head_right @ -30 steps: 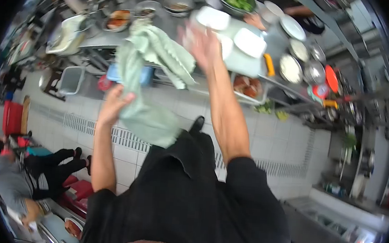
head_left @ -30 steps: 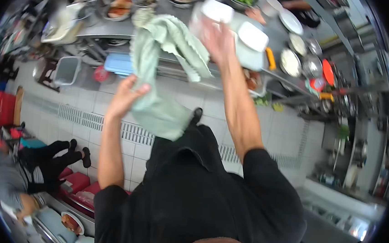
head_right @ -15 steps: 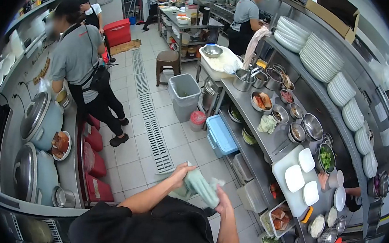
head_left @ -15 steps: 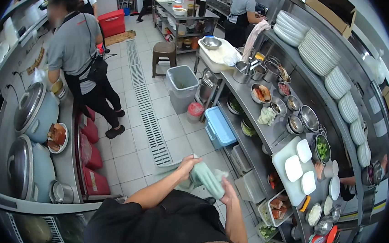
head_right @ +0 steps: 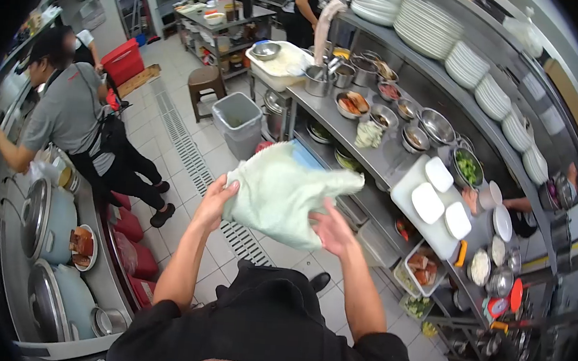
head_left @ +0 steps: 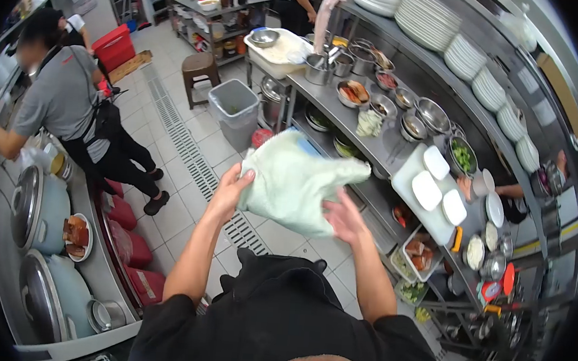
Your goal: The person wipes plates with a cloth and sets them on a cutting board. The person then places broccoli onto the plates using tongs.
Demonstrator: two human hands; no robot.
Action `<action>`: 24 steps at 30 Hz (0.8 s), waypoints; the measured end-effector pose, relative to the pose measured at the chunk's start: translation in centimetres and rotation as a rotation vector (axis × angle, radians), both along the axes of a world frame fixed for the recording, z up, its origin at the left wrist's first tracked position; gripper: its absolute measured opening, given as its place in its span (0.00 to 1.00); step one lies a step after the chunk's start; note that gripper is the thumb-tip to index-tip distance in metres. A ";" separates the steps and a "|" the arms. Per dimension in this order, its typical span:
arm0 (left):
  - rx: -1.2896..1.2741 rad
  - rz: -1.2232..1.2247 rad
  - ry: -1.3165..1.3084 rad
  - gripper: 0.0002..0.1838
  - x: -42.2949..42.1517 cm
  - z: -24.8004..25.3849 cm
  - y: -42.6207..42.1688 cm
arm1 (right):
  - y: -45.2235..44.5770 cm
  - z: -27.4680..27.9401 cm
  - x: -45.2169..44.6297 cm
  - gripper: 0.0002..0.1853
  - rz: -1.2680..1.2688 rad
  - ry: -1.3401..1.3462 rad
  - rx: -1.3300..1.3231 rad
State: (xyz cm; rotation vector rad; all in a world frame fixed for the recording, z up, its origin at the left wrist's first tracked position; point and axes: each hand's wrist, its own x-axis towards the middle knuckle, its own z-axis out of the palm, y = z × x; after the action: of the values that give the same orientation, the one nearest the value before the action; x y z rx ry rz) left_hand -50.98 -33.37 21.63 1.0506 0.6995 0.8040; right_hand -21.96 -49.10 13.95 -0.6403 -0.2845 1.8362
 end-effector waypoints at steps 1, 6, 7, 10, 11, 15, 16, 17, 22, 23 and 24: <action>0.042 -0.003 0.003 0.12 0.9 0.0 0.6 | 2.2 -4.7 0.5 0.16 -0.056 -0.131 -0.106; 0.375 0.028 -0.061 0.11 4.8 3.6 6.7 | 6.0 3.3 1.7 0.11 -0.502 -0.573 -0.025; 0.423 0.027 -0.076 0.11 5.7 4.7 7.9 | 5.6 5.1 2.7 0.11 -0.589 -0.645 -0.098; 0.544 -0.016 -0.090 0.08 8.3 4.6 11.9 | 5.9 5.4 7.1 0.13 -0.749 -0.763 -0.061; 0.536 -0.029 -0.090 0.06 9.0 5.7 12.4 | 5.9 6.7 8.1 0.14 -0.811 -0.751 -0.053; 0.534 0.031 -0.101 0.08 12.2 8.8 15.3 | 4.0 12.8 11.1 0.19 -1.184 -0.934 0.089; 0.619 0.058 -0.160 0.11 13.3 9.5 15.3 | 2.8 14.6 11.5 0.21 -1.164 -0.956 0.197; 0.704 0.088 -0.222 0.15 14.4 10.4 15.2 | 1.9 16.4 12.0 0.23 -1.139 -0.978 0.308; 1.188 0.129 0.281 0.14 18.0 11.9 17.2 | -1.7 19.7 16.9 0.14 -0.928 -2.273 0.094; 1.328 0.144 0.361 0.11 19.0 12.4 17.1 | -1.8 19.6 18.2 0.14 -0.930 -2.507 0.132; 1.436 0.181 0.502 0.11 20.2 13.1 17.1 | -1.7 19.8 19.6 0.12 -0.954 -2.569 0.128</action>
State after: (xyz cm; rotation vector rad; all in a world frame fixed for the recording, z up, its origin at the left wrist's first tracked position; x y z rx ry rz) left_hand -30.74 -16.27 34.70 2.5706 0.5775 1.2358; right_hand -2.35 -50.76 33.73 -2.1026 -1.2790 -0.7787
